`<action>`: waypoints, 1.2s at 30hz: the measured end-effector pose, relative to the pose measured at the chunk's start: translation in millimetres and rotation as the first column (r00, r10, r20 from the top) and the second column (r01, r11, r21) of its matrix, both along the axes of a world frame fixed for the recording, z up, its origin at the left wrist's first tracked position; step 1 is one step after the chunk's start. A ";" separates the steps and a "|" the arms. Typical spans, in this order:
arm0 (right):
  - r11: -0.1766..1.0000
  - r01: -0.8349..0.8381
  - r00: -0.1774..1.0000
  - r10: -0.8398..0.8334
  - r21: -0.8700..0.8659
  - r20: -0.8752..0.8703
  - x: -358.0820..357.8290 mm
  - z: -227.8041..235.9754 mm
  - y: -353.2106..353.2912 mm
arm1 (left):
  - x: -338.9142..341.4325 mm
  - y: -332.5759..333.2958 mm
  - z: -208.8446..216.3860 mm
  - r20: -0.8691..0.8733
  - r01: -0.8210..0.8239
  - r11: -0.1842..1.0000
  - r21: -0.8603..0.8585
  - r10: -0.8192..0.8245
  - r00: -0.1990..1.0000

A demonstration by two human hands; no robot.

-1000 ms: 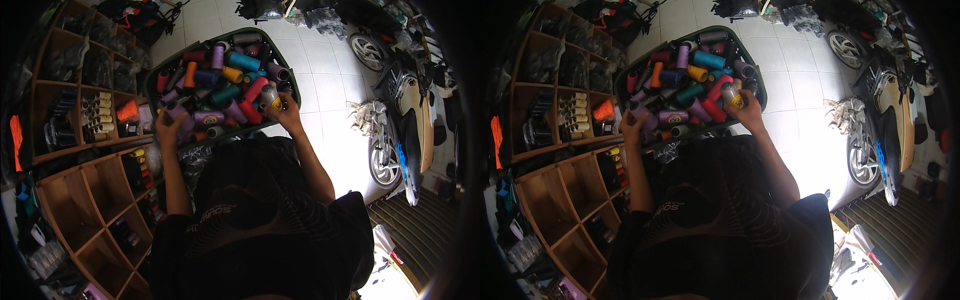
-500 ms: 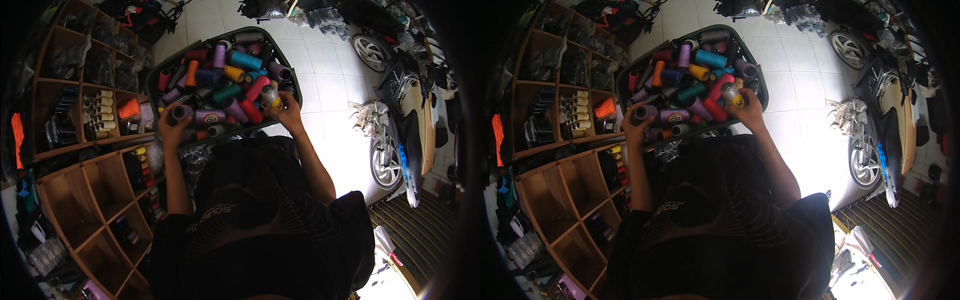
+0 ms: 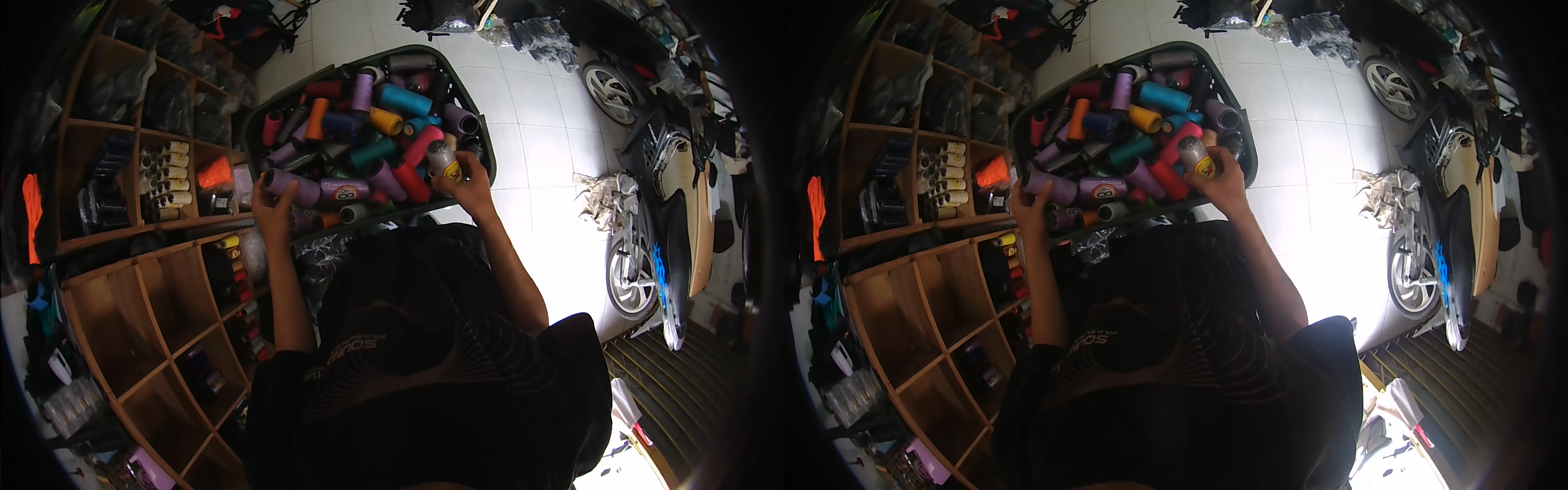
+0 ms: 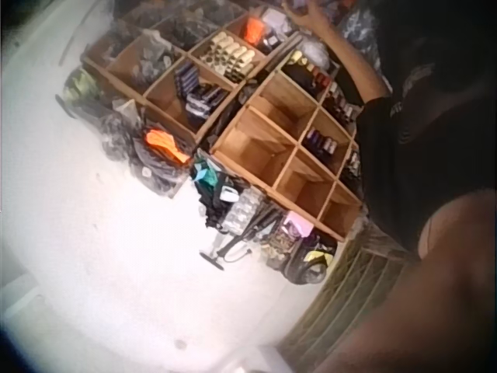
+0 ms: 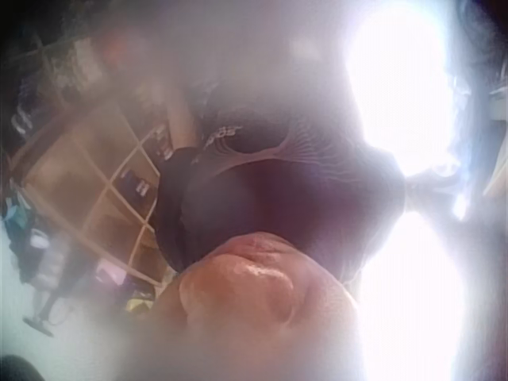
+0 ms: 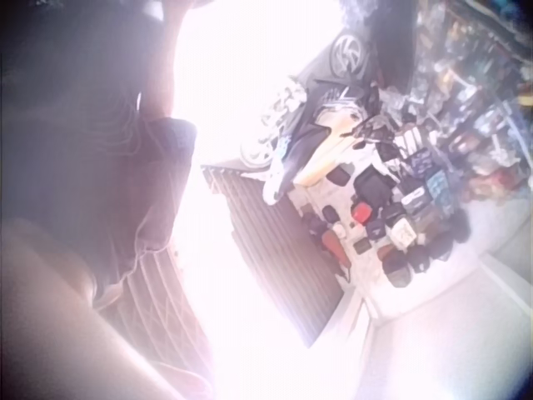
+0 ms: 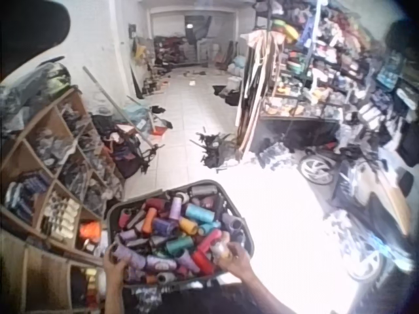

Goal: The person repeatedly picks up colorful thread spools from a plastic basket and places them into a wooden shelving unit. The person sorts the spools by color and arranges them in rows on the shelves.

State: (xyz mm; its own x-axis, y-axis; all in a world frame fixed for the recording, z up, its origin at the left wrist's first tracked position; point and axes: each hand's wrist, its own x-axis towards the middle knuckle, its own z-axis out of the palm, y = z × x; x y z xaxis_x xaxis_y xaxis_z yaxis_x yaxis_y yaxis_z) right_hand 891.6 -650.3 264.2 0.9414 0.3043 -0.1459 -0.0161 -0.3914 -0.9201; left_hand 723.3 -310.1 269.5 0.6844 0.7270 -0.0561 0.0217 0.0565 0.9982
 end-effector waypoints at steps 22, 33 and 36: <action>0.998 -0.065 0.998 0.064 -0.015 -0.014 11.9 0.2 -9.2 | -3.5 -28.2 9.0 0.034 -0.103 0.994 0.030 0.102 0.994; 0.992 -0.118 0.993 0.117 0.052 0.016 10.5 -5.7 -10.6 | -0.8 -32.2 9.8 0.008 0.040 0.986 0.163 -0.042 0.999; 0.990 -0.114 0.993 0.112 0.084 0.025 11.5 -6.8 -12.5 | -0.3 -33.8 9.0 0.035 0.036 0.990 0.133 -0.041 0.999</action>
